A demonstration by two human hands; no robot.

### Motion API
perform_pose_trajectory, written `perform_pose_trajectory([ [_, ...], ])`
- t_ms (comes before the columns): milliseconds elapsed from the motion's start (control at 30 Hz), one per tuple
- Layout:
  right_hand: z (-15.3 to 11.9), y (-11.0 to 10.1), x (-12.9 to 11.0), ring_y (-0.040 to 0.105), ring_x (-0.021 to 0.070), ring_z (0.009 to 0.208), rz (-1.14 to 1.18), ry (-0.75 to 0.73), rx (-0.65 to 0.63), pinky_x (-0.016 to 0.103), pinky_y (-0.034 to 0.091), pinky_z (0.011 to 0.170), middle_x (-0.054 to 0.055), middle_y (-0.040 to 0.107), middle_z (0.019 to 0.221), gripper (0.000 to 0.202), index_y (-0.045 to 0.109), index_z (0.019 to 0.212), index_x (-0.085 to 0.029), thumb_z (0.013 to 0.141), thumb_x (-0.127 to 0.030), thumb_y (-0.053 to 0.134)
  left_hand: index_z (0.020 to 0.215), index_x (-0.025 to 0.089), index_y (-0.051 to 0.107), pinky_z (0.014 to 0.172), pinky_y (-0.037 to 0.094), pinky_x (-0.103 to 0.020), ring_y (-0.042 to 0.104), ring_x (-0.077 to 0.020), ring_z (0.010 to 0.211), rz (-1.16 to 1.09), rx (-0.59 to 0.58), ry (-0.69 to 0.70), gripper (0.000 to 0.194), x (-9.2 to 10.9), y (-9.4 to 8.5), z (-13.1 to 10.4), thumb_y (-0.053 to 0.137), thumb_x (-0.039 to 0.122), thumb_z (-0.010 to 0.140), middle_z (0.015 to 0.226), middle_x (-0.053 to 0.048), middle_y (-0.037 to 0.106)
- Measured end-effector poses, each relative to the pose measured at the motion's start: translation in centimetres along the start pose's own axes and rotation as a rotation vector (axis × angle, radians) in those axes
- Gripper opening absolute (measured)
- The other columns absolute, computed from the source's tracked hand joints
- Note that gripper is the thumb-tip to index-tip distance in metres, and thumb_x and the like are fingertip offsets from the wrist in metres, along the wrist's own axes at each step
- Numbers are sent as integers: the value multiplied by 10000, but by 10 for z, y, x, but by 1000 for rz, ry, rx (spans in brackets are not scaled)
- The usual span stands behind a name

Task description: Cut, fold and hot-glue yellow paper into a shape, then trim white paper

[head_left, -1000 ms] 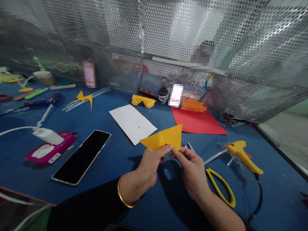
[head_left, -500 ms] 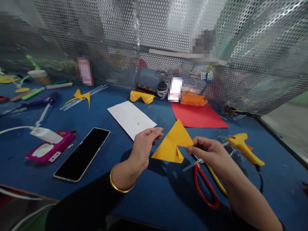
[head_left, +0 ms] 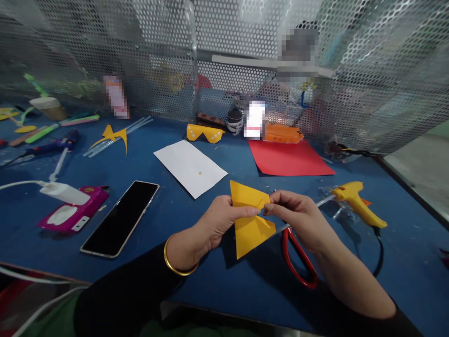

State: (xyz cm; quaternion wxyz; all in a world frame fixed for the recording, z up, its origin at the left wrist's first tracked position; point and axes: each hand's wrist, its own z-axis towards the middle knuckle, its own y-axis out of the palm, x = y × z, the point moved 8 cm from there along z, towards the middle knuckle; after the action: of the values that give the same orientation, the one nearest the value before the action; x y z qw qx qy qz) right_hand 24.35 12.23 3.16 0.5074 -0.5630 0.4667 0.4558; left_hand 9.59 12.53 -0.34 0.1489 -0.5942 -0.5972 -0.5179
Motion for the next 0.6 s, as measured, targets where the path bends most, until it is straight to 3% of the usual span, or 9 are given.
perform_pose_trajectory([
  [133, -1, 7, 4, 568, 141, 646, 24, 16, -3, 291, 449, 650, -1, 656, 648, 215, 695, 662, -204, 694, -387, 803, 840, 138, 799, 702, 547, -295, 696, -179, 690, -66, 23, 10, 209, -4, 0, 0, 843, 200, 645, 828, -87, 774],
  [333, -2, 6, 9, 594, 140, 657, 91, 57, 91, 282, 465, 643, 7, 689, 678, 224, 722, 696, -199, 649, -383, 842, 786, 147, 788, 656, 536, -280, 683, -162, 647, -54, 115, 55, 154, 1, -2, -2, 819, 172, 637, 757, -56, 759],
  [600, -3, 11, 16, 643, 159, 666, 183, 90, 130, 310, 509, 704, 18, 713, 653, 214, 720, 685, -203, 646, -377, 839, 762, 161, 790, 649, 525, -281, 676, -155, 632, -46, 126, 86, 121, 3, -2, -3, 798, 153, 642, 748, -59, 759],
])
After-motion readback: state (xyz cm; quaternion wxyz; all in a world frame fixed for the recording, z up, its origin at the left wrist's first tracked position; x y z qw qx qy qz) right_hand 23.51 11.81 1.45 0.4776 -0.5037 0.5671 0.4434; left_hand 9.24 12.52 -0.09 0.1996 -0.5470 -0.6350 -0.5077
